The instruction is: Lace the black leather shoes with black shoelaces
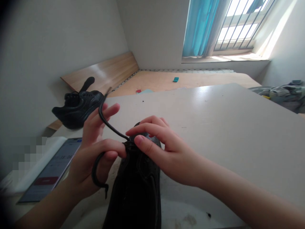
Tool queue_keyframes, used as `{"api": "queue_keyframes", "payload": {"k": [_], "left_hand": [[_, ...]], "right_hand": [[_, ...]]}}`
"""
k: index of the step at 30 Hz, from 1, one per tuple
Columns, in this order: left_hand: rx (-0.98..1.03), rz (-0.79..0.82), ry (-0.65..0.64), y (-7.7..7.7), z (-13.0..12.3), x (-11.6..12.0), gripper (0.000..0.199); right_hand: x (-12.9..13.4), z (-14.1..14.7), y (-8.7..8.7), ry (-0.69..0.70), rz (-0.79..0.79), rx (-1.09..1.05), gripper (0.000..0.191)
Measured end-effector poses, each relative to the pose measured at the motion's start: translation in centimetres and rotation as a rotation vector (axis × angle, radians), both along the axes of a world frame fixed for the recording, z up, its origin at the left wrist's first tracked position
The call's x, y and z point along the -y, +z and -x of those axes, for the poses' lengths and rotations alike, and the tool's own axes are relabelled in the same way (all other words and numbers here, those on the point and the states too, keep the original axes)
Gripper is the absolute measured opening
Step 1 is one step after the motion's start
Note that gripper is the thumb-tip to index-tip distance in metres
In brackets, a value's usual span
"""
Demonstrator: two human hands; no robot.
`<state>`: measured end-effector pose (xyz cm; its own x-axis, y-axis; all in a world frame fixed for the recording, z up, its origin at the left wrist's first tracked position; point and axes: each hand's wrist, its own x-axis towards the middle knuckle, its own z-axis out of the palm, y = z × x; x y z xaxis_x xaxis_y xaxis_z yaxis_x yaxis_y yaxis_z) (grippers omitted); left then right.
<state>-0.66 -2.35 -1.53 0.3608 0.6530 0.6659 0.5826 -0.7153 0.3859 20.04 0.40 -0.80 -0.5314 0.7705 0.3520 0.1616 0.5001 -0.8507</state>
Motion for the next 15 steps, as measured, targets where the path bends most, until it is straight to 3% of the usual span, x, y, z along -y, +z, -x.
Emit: {"api": "queue_keyframes", "payload": {"k": [4,8,11,15], "left_hand": [[-0.061,0.010,0.001,0.6,0.2,0.0,0.035],[-0.123,0.049,-0.040,0.8,0.1,-0.1,0.035],[-0.052,0.070,-0.022,0.8,0.2,-0.2,0.042],[0.078,0.087,0.080,0.7,0.5,-0.6,0.051]], "right_hand": [[-0.4,0.2,-0.1,0.164,0.204,-0.102,0.018],[-0.5,0.4,-0.3,0.184,0.407,-0.220,0.024],[-0.8,0.1,0.2,0.218,0.474,-0.369,0.038],[-1.6,-1.0,1.3,0.324,0.603,-0.417,0.037]]}}
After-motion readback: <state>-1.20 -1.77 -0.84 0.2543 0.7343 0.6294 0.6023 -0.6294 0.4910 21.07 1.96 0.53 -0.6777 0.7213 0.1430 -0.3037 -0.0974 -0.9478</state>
